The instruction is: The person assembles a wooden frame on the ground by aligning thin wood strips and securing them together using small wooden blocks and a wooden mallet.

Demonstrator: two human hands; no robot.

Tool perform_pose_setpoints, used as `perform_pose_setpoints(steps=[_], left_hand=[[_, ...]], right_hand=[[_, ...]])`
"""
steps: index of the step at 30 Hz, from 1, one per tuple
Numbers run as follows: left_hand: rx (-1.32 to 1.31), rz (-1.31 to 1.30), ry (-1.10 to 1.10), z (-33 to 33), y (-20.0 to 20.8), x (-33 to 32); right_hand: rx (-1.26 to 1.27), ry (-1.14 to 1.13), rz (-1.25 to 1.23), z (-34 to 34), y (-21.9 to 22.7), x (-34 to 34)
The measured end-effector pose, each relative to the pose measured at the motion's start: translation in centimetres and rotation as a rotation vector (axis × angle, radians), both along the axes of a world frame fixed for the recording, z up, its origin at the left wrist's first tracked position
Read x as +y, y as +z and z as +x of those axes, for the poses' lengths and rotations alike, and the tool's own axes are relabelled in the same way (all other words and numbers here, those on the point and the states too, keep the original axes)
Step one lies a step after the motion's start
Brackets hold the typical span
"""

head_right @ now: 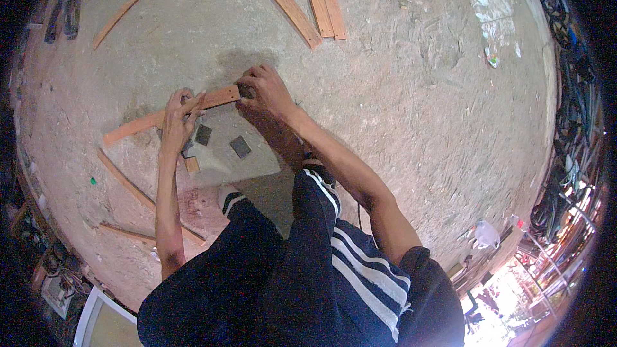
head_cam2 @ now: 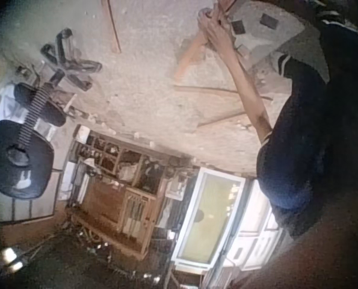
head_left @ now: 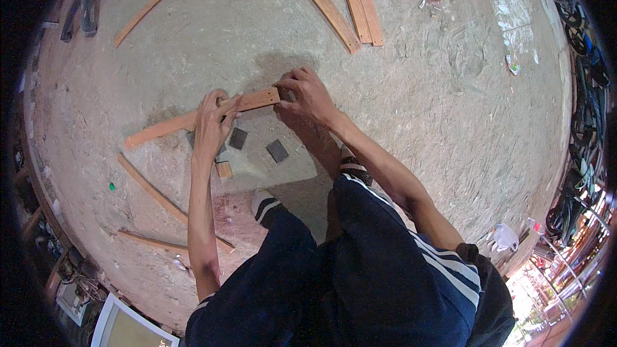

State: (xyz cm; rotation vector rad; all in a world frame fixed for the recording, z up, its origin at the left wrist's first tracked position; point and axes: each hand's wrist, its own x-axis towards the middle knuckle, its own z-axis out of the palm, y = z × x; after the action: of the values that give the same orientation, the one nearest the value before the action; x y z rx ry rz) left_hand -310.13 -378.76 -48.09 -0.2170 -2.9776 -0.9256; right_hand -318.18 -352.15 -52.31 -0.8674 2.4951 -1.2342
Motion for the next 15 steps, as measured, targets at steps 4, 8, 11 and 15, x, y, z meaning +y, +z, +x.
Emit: perform_pose_setpoints(steps=[4,8,11,15], left_hand=[[-0.051,-0.003,0.017,-0.02,0.06,-0.07],[-0.071,-0.028,0.026,0.21,0.51,-0.01],[-0.064,-0.019,0.027,0.14,0.34,-0.08],[-0.068,-0.028,0.035,0.13,0.08,-0.37]], right_hand=[[0.034,0.006,-0.009,-0.17,-0.39,0.04],[0.025,-0.003,-0.015,0.06,0.02,-0.07],[0.027,-0.011,-0.003,0.05,-0.1,0.03],[0.039,-0.016,-0.004,0.04,-0.3,-0.07]])
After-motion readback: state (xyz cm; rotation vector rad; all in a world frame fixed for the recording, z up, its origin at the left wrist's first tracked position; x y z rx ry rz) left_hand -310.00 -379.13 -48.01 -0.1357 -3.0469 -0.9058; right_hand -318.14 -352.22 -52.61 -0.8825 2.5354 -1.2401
